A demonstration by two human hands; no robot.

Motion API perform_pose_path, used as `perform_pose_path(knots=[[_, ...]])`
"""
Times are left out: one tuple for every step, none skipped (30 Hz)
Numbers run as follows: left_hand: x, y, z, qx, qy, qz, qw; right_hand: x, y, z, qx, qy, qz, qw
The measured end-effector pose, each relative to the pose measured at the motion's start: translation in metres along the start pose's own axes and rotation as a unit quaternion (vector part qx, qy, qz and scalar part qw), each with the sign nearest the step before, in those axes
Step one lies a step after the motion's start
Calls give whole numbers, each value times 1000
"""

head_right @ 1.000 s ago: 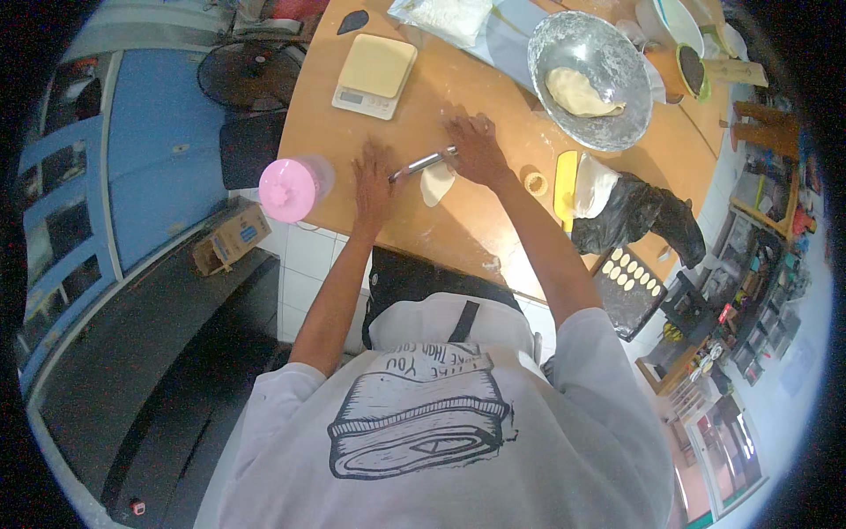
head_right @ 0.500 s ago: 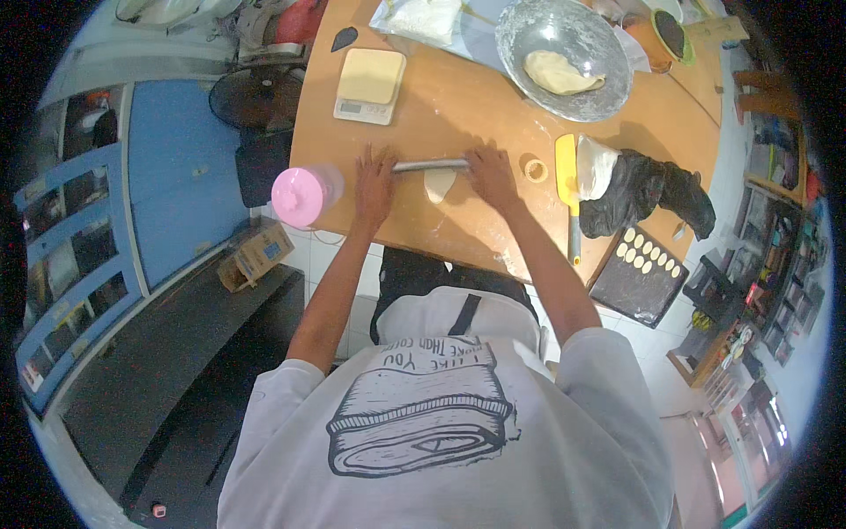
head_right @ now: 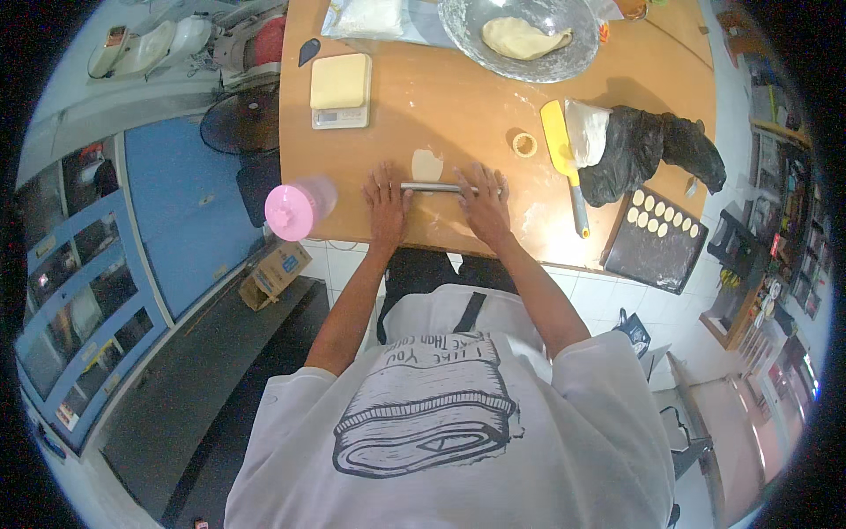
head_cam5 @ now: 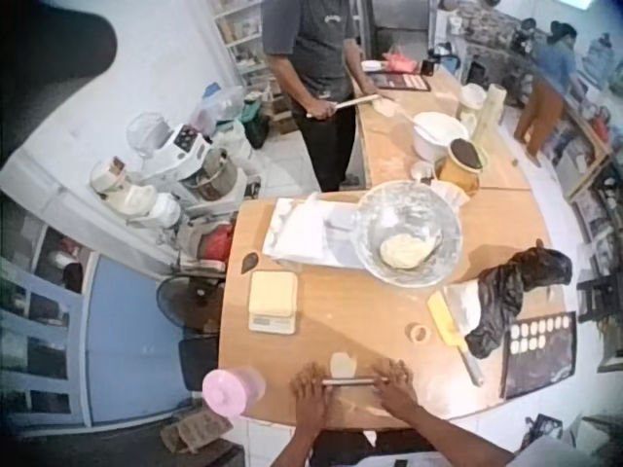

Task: The person uses a rolling pin to flatten pieces of dough on a wooden table, cuts out circles using a round mold, and places them onto a baking tray. The person also handles pieces of dough by hand, shapes them into balls, and uses a knife to cut dough.

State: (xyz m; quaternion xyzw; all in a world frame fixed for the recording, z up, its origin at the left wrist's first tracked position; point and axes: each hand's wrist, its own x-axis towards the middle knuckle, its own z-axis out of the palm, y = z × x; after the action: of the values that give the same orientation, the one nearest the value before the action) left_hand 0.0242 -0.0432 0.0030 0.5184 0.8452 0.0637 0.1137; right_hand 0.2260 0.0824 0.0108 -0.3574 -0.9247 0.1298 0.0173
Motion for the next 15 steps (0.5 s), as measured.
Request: perform_pose_path(knots=[[2,1,-1,0,-3,2,1000,1,-1,-1,1,-1,3,1000],[6,3,-2,-12,-10,-1,1000,4,0,-1,6,-8,11,1000],[9,4,-3,-24,-17,-5,1000,6,0,-1,10,-15,19,1000],[14,4,-4,-24,-18,-3,1000,11,0,-2,10,-15,21,1000],[18,5,-6,-10,-13,-2,1000,15,0,-3,7,-24,30,999],[23,5,-7,3,-8,-1,1000,20,1,-4,4,-33,39,999],[29,5,-9,3,-8,0,1000,26,2,-5,4,-33,40,999],[35,5,-10,-5,5,8,1000,31,3,-7,-3,-31,45,999],[42,5,-11,-13,18,16,1000,37,4,-8,-11,-29,49,998],[48,5,-13,-13,17,17,1000,43,5,-9,-11,-29,51,998],[55,6,-14,-3,12,14,1000,48,6,-9,-7,-17,55,998],[61,6,-15,7,6,12,1000,54,7,-9,-4,-5,60,998],[67,5,-14,6,6,12,1000,59,9,-10,-4,-6,60,998],[73,4,-13,-6,8,19,1000,64,10,-10,-21,-2,64,998],[79,4,-12,-18,9,26,999,69,11,-10,-37,2,67,997]])
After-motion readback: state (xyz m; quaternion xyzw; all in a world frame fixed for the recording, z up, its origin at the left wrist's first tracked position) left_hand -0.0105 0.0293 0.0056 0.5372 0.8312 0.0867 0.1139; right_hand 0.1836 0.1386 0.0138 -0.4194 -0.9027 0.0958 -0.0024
